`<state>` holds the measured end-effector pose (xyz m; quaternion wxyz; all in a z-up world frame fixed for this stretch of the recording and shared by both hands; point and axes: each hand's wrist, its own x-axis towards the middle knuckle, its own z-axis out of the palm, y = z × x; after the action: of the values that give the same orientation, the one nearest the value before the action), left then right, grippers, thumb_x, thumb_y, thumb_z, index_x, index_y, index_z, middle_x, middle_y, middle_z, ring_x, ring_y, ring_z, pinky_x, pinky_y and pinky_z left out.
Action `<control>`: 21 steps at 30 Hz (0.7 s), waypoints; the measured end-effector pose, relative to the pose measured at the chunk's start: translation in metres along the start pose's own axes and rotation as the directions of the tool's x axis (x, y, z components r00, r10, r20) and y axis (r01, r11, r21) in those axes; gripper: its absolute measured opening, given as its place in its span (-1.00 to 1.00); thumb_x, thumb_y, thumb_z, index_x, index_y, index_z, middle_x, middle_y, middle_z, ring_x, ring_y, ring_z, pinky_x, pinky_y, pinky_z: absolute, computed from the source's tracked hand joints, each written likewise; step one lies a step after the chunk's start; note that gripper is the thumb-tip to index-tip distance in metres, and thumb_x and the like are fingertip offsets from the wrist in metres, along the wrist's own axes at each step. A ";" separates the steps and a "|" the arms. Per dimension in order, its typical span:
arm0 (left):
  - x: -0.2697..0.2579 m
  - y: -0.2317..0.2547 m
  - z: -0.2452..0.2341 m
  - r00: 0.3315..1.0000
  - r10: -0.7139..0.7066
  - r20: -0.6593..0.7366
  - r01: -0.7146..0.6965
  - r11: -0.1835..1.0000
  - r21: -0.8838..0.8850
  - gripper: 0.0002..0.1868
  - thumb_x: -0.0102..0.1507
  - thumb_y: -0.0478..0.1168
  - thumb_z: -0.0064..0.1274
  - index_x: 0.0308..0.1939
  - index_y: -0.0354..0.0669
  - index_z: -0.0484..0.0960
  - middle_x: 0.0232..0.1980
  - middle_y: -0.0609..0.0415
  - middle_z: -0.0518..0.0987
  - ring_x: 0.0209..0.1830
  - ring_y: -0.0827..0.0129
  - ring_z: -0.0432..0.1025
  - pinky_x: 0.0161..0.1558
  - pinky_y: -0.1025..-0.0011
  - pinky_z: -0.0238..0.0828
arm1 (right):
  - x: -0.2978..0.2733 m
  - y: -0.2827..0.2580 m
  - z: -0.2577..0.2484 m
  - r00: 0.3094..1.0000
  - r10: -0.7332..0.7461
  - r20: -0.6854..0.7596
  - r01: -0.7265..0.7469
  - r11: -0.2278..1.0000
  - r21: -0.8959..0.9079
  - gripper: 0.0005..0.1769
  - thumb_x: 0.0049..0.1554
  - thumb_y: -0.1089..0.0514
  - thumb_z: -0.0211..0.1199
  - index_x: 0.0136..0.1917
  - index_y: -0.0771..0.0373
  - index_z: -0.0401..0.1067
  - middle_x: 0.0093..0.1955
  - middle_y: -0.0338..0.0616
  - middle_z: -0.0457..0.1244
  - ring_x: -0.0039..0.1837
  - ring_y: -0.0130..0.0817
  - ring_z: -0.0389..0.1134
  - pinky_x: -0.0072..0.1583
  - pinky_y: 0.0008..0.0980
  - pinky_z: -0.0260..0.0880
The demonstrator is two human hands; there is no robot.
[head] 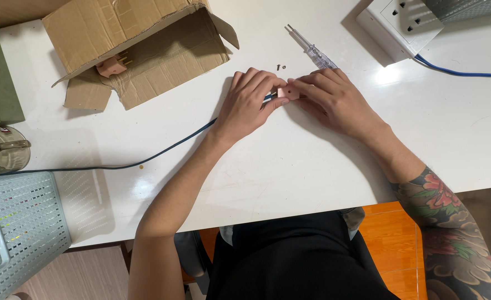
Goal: The person repairs an electrical plug by using a screwdriver to disassemble the plug, inserting wires from a cable into the plug terminals, and then reassembling the plug housing.
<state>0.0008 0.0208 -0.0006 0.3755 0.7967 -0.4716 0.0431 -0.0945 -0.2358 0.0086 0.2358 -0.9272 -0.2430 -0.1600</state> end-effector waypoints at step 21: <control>-0.007 -0.007 0.017 0.995 0.063 -0.075 -0.057 0.995 0.087 -0.80 0.47 -0.06 0.42 0.03 0.02 0.72 0.09 0.29 0.65 -0.01 0.28 0.42 -0.01 0.25 0.18 | 0.050 0.047 0.018 0.985 0.095 0.146 -0.038 0.936 -0.350 -0.88 0.47 0.10 0.55 0.04 0.02 0.67 0.02 -0.28 0.35 0.10 -0.16 0.32 0.18 -0.18 0.19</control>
<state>-0.0022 0.0175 -0.0196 0.3580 0.7950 -0.4782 0.1052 -0.0250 -0.2438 -0.0030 0.0541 -0.9717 -0.1979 -0.1170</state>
